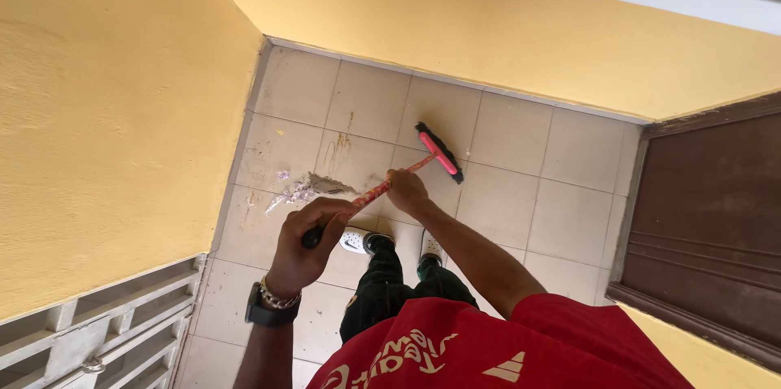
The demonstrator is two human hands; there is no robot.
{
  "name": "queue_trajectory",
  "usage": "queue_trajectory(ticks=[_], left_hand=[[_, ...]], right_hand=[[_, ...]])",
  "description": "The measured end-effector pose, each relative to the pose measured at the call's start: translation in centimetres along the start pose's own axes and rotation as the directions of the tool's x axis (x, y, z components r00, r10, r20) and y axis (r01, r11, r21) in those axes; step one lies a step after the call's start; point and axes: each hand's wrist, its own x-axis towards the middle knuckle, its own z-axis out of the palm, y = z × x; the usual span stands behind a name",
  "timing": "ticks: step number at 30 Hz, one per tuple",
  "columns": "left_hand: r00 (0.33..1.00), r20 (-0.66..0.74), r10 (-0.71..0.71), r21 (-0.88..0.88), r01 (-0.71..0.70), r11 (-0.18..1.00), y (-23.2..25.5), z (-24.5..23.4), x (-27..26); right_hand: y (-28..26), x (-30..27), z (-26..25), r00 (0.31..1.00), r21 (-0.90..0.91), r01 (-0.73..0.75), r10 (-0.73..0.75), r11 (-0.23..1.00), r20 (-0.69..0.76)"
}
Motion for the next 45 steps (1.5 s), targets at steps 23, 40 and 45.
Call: queue_trajectory(ticks=[23, 40, 45], left_hand=[[0.852, -0.512, -0.108, 0.08, 0.172, 0.982, 2.4, 6.9, -16.8], [0.997, -0.07, 0.015, 0.086, -0.009, 0.996, 4.3, 12.7, -8.4], [0.969, 0.234, 0.074, -0.022, -0.071, 0.997, -0.1, 17.0, -1.9]], right_hand=[[-7.1, -9.2, 6.5, 0.87, -0.015, 0.281, -0.248, 0.96, 0.427], [4.3, -12.4, -2.8, 0.996, 0.103, 0.057, -0.063, 0.993, 0.058], [16.3, -13.9, -2.3, 0.97, 0.083, -0.18, 0.191, 0.98, -0.149]])
